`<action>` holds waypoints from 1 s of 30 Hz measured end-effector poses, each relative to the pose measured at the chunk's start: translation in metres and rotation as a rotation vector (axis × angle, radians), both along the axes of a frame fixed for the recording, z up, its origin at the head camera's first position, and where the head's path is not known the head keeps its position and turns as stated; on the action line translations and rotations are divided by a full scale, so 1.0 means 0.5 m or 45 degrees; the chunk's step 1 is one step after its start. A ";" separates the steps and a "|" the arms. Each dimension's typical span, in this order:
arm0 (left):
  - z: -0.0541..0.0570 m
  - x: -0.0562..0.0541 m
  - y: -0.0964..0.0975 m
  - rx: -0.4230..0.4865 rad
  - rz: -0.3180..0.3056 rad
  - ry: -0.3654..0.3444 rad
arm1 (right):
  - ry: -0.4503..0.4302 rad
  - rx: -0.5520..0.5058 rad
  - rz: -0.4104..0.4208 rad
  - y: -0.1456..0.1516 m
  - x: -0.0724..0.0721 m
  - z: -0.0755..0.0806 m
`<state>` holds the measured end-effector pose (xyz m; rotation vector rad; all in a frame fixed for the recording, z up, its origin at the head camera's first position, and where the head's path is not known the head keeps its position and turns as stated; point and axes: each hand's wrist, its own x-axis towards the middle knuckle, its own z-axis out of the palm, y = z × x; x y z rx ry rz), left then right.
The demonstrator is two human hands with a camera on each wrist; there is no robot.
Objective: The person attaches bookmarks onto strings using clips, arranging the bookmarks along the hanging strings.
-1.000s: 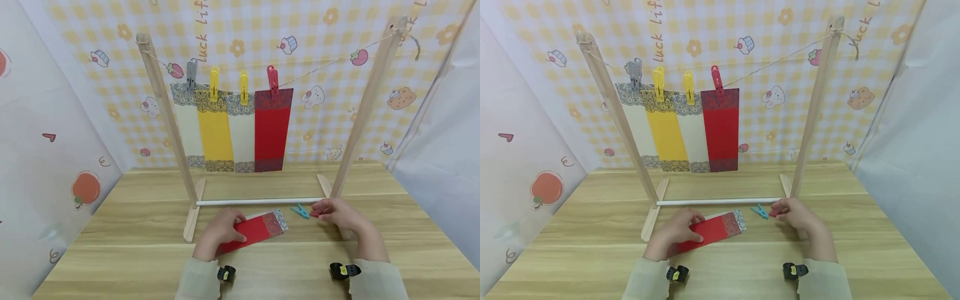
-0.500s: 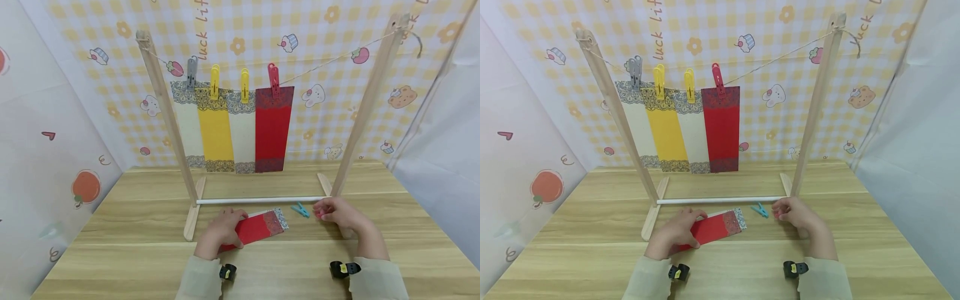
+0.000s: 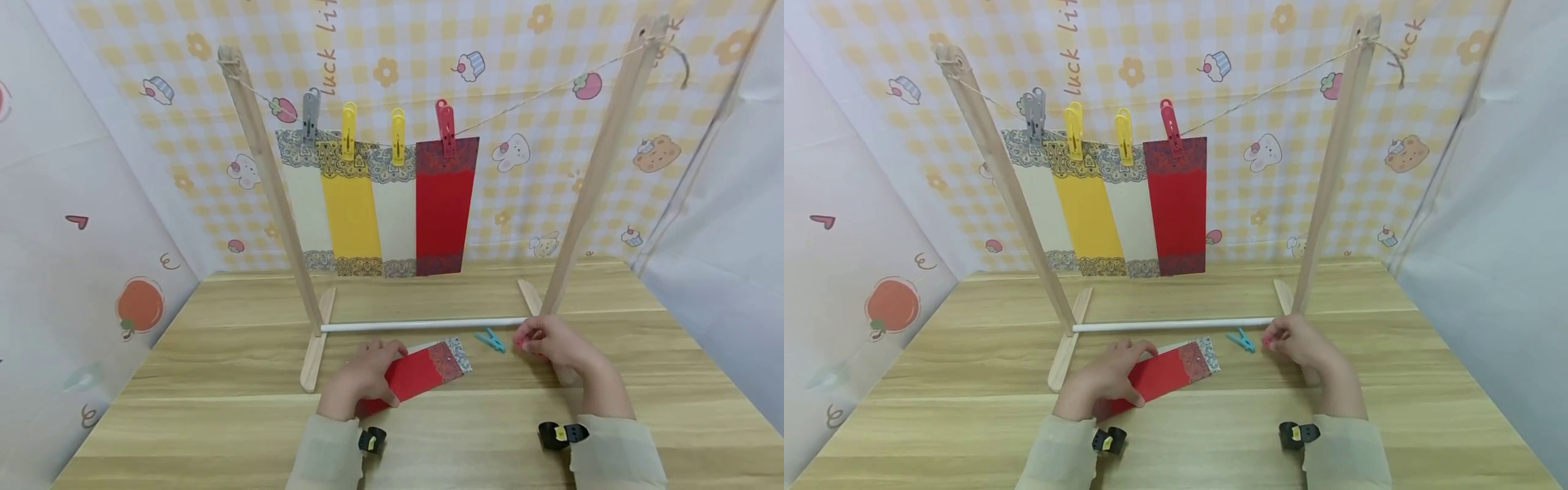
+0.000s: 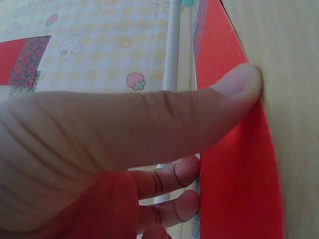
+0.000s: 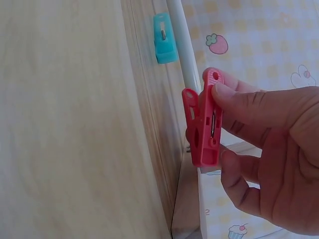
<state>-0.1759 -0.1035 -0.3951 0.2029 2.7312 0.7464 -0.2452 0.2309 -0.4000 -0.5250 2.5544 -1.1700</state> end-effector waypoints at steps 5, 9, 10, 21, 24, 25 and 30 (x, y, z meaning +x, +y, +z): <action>-0.001 -0.001 0.003 -0.019 0.001 -0.026 | 0.042 -0.018 -0.005 -0.002 0.001 -0.001; 0.002 -0.002 0.006 -0.055 -0.006 -0.015 | 0.045 -0.043 -0.035 -0.004 -0.003 0.001; 0.003 -0.001 0.007 -0.063 -0.006 -0.013 | 0.048 -0.051 -0.043 -0.005 -0.004 0.002; 0.002 -0.006 0.010 -0.086 -0.014 0.020 | 0.039 -0.159 -0.089 -0.011 -0.006 0.013; -0.001 -0.010 0.010 -0.061 -0.006 0.021 | 0.047 -0.167 -0.115 -0.012 -0.004 0.016; -0.002 -0.012 0.010 -0.049 -0.002 0.019 | 0.050 -0.174 -0.127 -0.013 -0.004 0.016; -0.006 -0.017 0.009 -0.028 0.002 0.013 | 0.062 -0.226 -0.155 -0.011 -0.005 0.018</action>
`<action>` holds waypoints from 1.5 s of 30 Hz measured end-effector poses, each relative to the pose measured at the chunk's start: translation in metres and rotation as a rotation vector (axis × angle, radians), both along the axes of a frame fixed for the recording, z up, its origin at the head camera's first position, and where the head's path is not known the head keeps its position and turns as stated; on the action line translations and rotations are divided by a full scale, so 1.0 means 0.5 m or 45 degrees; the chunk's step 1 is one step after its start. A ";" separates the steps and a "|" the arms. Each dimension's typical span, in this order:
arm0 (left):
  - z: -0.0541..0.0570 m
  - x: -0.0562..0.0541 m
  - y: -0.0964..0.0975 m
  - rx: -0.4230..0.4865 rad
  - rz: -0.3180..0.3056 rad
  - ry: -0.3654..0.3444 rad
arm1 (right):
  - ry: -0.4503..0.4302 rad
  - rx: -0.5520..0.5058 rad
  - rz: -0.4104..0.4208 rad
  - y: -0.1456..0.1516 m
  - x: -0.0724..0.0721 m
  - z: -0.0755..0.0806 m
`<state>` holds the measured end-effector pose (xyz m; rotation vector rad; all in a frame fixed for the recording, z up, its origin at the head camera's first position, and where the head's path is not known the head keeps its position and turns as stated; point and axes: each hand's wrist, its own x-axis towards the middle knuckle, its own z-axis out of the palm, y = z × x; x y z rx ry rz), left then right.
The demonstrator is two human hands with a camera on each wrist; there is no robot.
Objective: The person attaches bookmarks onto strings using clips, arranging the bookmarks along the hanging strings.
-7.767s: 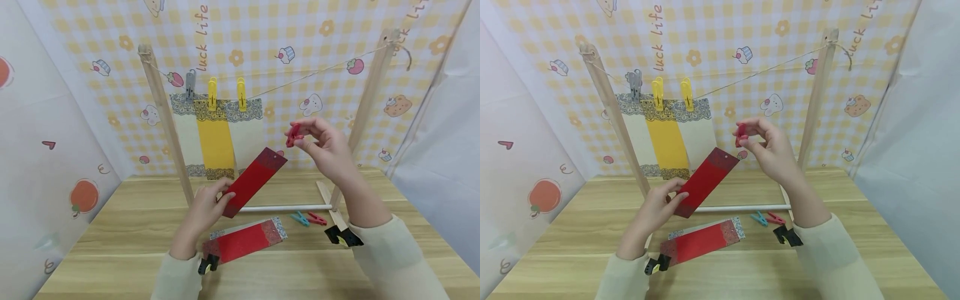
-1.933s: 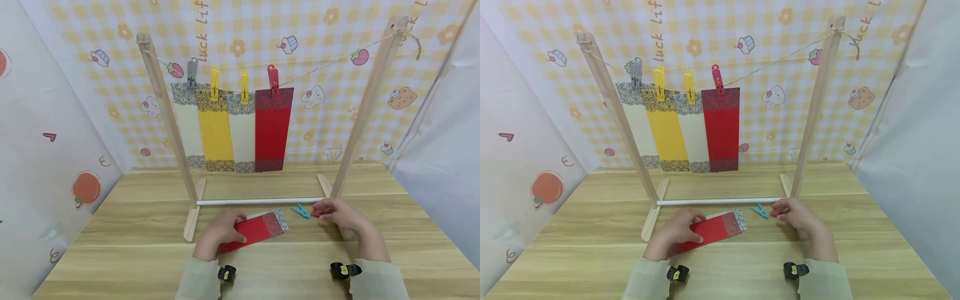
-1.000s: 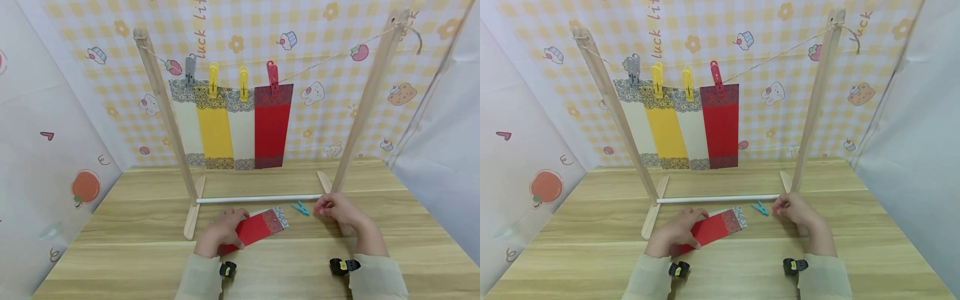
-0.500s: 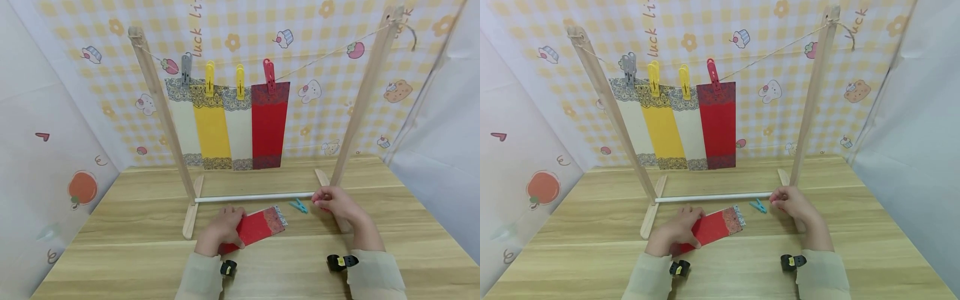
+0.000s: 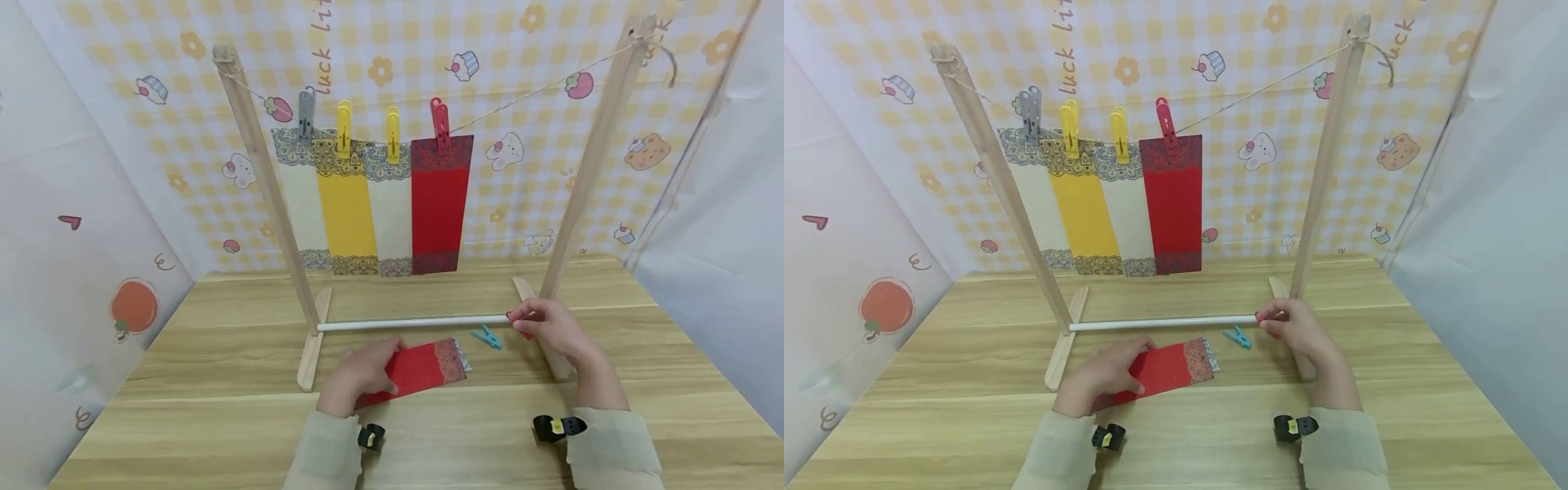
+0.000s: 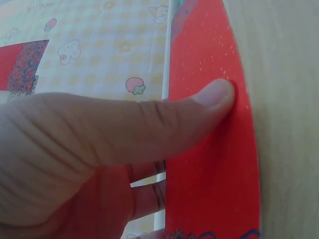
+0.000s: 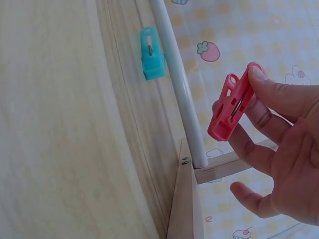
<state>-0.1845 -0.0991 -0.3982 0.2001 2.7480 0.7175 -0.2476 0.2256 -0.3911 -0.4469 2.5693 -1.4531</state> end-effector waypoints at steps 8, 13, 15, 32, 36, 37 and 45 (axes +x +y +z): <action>0.002 -0.004 -0.009 0.078 -0.044 -0.017 | -0.017 -0.068 0.003 0.006 -0.001 0.006; 0.008 -0.003 -0.013 0.175 -0.069 -0.042 | 0.001 -0.104 0.028 0.008 -0.002 0.010; 0.011 -0.001 -0.015 0.208 -0.063 -0.059 | 0.012 -0.118 0.028 0.008 -0.002 0.010; 0.037 0.011 -0.018 0.238 -0.138 -0.062 | -0.041 -0.165 -0.042 0.006 0.002 0.012; 0.046 0.016 -0.016 0.251 -0.226 -0.047 | -0.011 -0.200 -0.046 0.003 0.004 0.017; 0.047 0.016 -0.015 0.253 -0.244 -0.042 | 0.002 -0.206 -0.049 0.002 0.006 0.020; 0.062 0.022 -0.003 0.245 -0.264 -0.032 | 0.105 -0.209 -0.039 -0.002 0.014 0.043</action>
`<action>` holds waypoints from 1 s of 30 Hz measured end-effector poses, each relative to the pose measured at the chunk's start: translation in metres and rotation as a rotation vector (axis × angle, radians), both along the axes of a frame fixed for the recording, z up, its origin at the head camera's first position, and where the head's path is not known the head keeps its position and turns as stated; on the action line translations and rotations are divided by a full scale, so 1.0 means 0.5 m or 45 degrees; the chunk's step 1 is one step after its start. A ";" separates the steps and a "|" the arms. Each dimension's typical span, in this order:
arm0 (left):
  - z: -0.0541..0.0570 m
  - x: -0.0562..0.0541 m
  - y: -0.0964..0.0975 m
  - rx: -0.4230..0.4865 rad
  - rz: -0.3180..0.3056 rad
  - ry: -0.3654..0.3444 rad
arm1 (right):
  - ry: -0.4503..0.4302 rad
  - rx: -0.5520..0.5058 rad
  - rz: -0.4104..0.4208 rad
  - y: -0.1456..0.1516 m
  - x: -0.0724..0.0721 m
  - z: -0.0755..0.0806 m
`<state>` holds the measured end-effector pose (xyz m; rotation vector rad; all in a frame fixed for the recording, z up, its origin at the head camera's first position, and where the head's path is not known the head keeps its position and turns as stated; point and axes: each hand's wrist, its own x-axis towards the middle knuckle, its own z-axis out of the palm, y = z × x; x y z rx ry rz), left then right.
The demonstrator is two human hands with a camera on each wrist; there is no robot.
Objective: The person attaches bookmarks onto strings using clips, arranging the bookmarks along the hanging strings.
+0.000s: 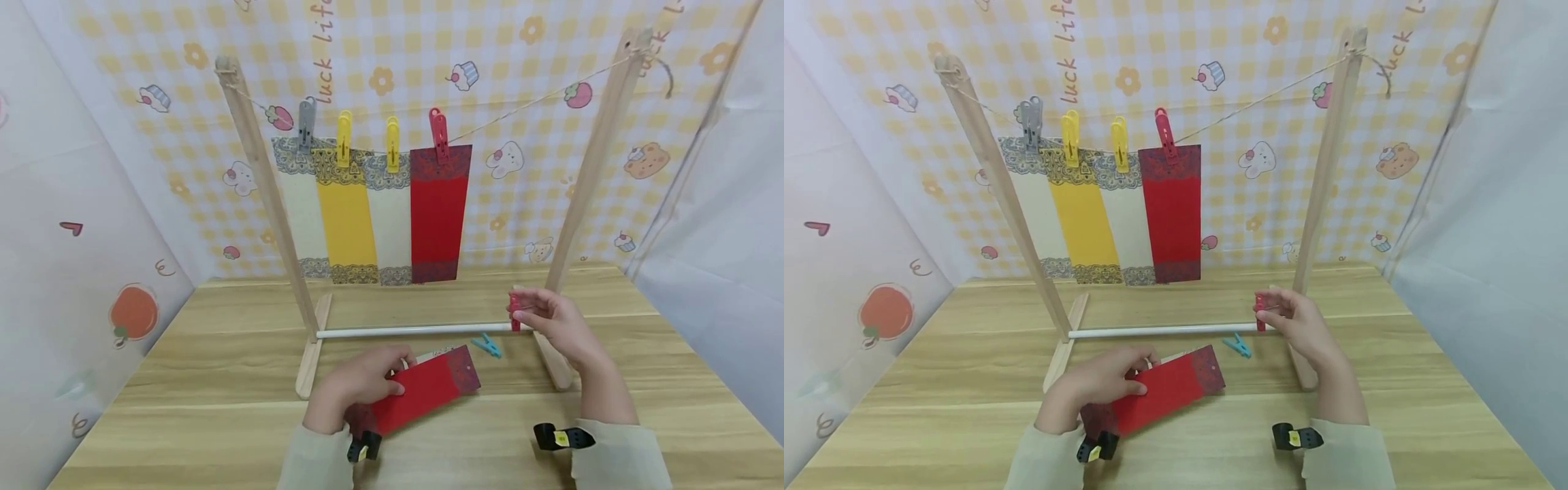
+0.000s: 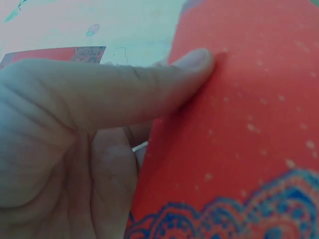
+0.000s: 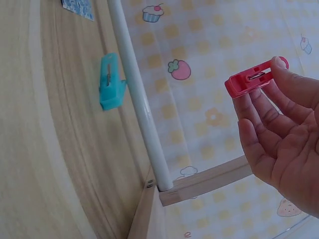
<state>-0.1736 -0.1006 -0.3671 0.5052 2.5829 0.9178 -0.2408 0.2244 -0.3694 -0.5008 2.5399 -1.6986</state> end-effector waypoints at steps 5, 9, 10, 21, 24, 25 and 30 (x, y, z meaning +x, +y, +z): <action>0.004 -0.001 0.004 0.044 0.006 0.001 | 0.020 -0.014 -0.011 -0.004 0.003 0.008; 0.004 -0.004 0.007 0.080 -0.006 0.054 | 0.038 -0.030 -0.022 -0.005 0.007 0.014; 0.005 -0.005 0.008 0.079 -0.011 0.065 | 0.040 -0.037 -0.024 -0.005 0.009 0.016; 0.013 -0.026 0.006 0.151 0.003 0.281 | 0.081 -0.080 -0.052 -0.021 0.020 0.032; 0.021 -0.032 0.005 0.149 0.026 0.348 | 0.110 -0.112 -0.055 -0.031 0.020 0.036; 0.023 -0.034 0.005 0.145 0.035 0.362 | 0.118 -0.127 -0.052 -0.034 0.019 0.037; 0.040 -0.043 0.007 0.151 0.068 0.402 | 0.175 -0.231 -0.019 -0.050 0.013 0.053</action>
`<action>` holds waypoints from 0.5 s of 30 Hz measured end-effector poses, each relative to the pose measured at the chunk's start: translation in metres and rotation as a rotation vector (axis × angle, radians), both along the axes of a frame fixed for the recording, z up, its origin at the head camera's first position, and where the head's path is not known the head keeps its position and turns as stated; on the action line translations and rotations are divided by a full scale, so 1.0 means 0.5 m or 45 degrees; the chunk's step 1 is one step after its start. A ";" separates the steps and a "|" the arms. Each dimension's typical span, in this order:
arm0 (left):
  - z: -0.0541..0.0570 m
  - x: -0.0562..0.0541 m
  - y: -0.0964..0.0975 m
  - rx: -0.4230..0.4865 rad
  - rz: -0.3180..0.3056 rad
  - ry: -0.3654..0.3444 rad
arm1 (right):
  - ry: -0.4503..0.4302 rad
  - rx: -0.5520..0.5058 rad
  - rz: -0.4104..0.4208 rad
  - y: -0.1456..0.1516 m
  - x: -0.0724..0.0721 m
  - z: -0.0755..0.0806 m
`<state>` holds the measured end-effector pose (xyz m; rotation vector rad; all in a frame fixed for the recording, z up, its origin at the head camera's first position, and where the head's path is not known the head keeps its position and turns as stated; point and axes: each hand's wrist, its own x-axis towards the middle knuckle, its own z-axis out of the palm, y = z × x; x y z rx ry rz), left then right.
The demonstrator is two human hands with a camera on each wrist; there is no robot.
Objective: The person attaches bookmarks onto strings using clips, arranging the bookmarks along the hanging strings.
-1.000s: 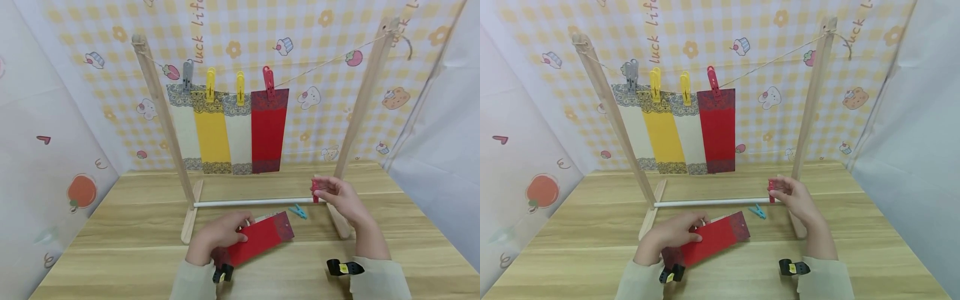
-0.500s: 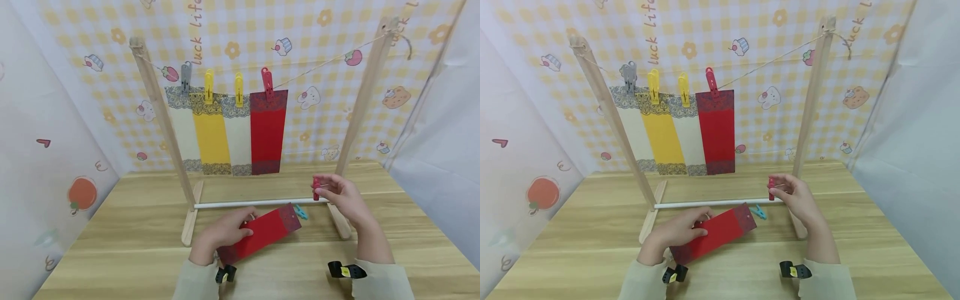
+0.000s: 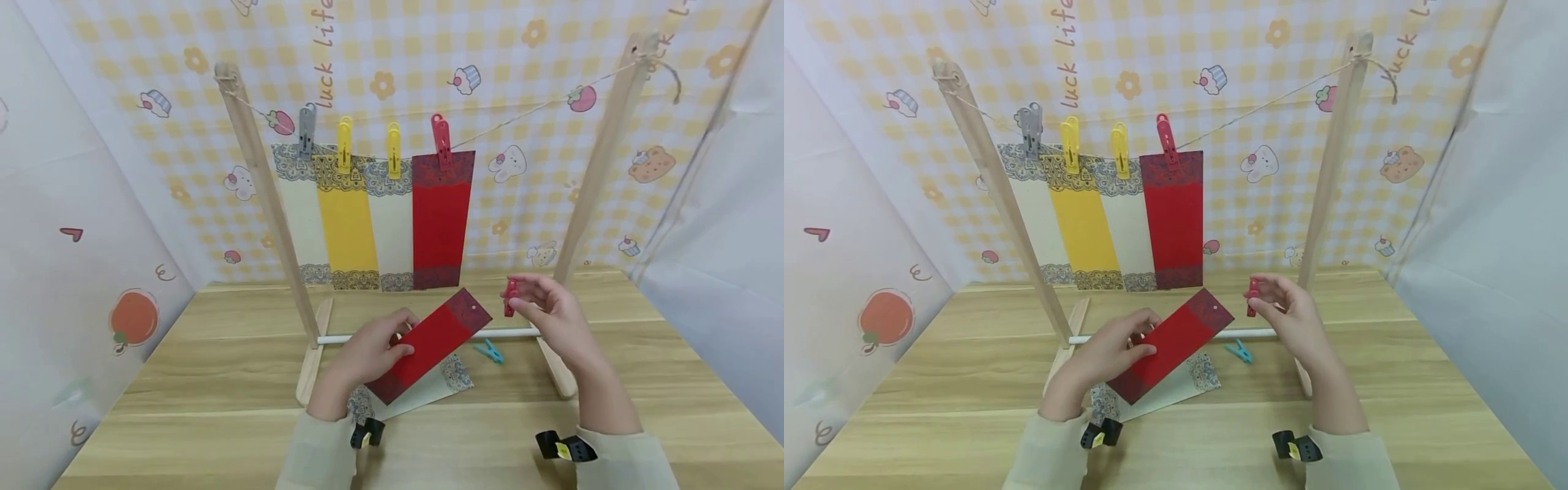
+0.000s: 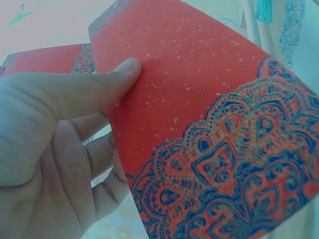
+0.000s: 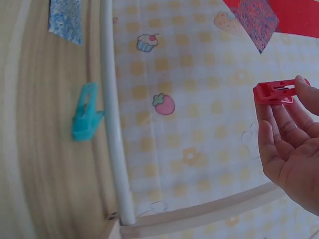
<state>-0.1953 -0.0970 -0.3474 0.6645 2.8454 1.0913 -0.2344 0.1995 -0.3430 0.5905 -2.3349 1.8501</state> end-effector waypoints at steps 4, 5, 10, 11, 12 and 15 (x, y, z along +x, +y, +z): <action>0.018 -0.004 0.002 0.010 0.039 0.023 | 0.088 -0.099 0.029 -0.010 -0.006 0.023; 0.022 -0.005 0.003 0.020 0.049 0.024 | 0.108 -0.124 0.032 -0.013 -0.006 0.029; 0.035 -0.011 0.008 0.076 0.060 0.009 | 0.170 -0.196 0.034 -0.024 -0.011 0.061; 0.036 -0.011 0.010 0.089 0.056 0.001 | 0.180 -0.195 0.030 -0.026 -0.011 0.068; 0.037 -0.012 0.011 0.100 0.048 0.000 | 0.185 -0.202 0.033 -0.026 -0.012 0.074; 0.039 -0.014 0.015 0.131 0.020 0.018 | 0.205 -0.242 0.059 -0.028 -0.016 0.094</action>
